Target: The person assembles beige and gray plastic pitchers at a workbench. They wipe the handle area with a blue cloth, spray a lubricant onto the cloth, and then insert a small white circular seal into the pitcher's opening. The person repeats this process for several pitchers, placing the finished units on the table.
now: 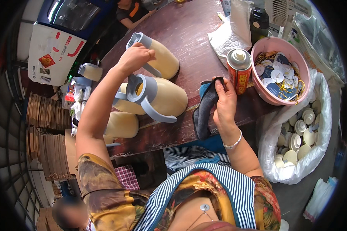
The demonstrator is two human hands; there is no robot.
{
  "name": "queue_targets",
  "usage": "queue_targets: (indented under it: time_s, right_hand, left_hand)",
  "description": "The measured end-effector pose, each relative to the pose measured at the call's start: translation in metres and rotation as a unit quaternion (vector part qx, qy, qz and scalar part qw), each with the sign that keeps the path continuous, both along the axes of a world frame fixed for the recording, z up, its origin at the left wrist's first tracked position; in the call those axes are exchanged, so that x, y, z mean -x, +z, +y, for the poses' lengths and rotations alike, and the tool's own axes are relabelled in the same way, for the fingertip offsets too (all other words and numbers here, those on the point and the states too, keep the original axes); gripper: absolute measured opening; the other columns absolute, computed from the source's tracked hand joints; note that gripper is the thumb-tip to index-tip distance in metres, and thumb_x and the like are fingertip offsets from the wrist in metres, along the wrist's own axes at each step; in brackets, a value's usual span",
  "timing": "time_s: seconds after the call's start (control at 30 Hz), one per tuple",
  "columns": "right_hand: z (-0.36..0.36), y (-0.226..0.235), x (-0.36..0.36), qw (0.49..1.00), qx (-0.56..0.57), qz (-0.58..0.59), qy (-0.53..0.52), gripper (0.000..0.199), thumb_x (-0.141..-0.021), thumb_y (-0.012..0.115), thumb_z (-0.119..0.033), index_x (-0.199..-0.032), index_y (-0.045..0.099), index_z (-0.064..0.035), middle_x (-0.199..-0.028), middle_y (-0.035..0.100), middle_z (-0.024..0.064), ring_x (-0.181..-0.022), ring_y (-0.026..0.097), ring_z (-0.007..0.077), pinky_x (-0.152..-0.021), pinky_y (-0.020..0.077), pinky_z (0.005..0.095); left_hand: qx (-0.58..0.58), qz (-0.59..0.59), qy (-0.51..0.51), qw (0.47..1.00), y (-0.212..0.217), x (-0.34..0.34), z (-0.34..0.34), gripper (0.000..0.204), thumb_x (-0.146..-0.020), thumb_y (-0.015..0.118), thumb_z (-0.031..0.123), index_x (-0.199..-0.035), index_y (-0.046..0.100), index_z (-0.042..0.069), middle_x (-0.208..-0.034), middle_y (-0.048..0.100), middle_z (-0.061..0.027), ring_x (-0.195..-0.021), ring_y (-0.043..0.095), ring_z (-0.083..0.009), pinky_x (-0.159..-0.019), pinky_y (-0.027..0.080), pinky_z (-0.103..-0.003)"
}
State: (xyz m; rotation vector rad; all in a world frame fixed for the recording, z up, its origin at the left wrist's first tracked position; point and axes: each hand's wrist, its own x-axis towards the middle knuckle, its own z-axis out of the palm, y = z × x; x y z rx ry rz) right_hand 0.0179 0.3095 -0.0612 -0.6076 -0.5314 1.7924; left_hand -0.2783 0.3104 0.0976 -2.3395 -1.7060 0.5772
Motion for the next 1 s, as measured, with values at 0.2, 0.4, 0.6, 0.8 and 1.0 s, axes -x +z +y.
queue_targets:
  time_s: [0.2, 0.4, 0.6, 0.8, 1.0]
  right_hand:
    - [0.004, -0.024, 0.033, 0.998, 0.013, 0.006, 0.062, 0.018, -0.094, 0.065, -0.010, -0.110, 0.069, -0.0023, -0.095, 0.069, 0.0032, -0.081, 0.062, 0.0086, -0.074, 0.0516, 0.0222]
    - [0.009, -0.014, 0.080, 0.988, 0.051, 0.083, 0.118, 0.021, -0.092, 0.068, -0.006, -0.112, 0.070, -0.0008, -0.095, 0.071, 0.0039, -0.084, 0.064, 0.0096, -0.076, 0.0518, 0.0217]
    - [0.008, -0.020, 0.116, 0.985, 0.042, 0.089, 0.144, 0.013, -0.092, 0.064, -0.002, -0.103, 0.070, 0.0007, -0.089, 0.070, 0.0036, -0.078, 0.062, 0.0094, -0.071, 0.0507, 0.0226]
    - [0.033, 0.012, 0.065, 0.861, -0.301, -0.380, -0.151, 0.011, -0.090, 0.059, 0.001, -0.099, 0.065, -0.0032, -0.088, 0.067, 0.0129, -0.079, 0.064, 0.0310, -0.072, 0.0493, 0.0380]
    - [-0.012, -0.003, -0.010, 0.627, -0.592, -0.496, -0.101, 0.029, -0.079, 0.063, 0.003, -0.105, 0.064, -0.0078, -0.096, 0.063, 0.0100, -0.094, 0.059, 0.0329, -0.081, 0.0481, 0.0439]
  left_hand:
    - [-0.156, -0.212, 0.024, 0.965, 0.000, -0.014, 0.020, 0.018, -0.094, 0.061, 0.023, -0.090, 0.060, 0.005, -0.074, 0.064, -0.0162, -0.071, 0.062, -0.0359, -0.067, 0.050, -0.041]
    - [-0.149, -0.233, 0.105, 0.955, -0.001, -0.036, 0.028, 0.019, -0.096, 0.058, 0.023, -0.094, 0.063, 0.005, -0.082, 0.069, -0.0133, -0.073, 0.066, -0.0339, -0.065, 0.051, -0.039]
    - [-0.184, -0.283, 0.070, 0.939, -0.009, -0.048, 0.023, 0.018, -0.096, 0.058, 0.021, -0.090, 0.062, 0.005, -0.073, 0.064, -0.0140, -0.068, 0.063, -0.0317, -0.062, 0.048, -0.037]
    - [-0.128, -0.246, -0.016, 0.961, -0.011, -0.056, 0.008, 0.017, -0.093, 0.060, 0.019, -0.087, 0.059, 0.004, -0.075, 0.063, -0.0159, -0.073, 0.063, -0.0343, -0.064, 0.049, -0.039]
    - [-0.162, -0.160, -0.104, 0.968, -0.009, -0.084, -0.033, 0.015, -0.087, 0.066, 0.020, -0.095, 0.062, 0.008, -0.094, 0.063, -0.0074, -0.092, 0.063, -0.0280, -0.083, 0.049, -0.037]
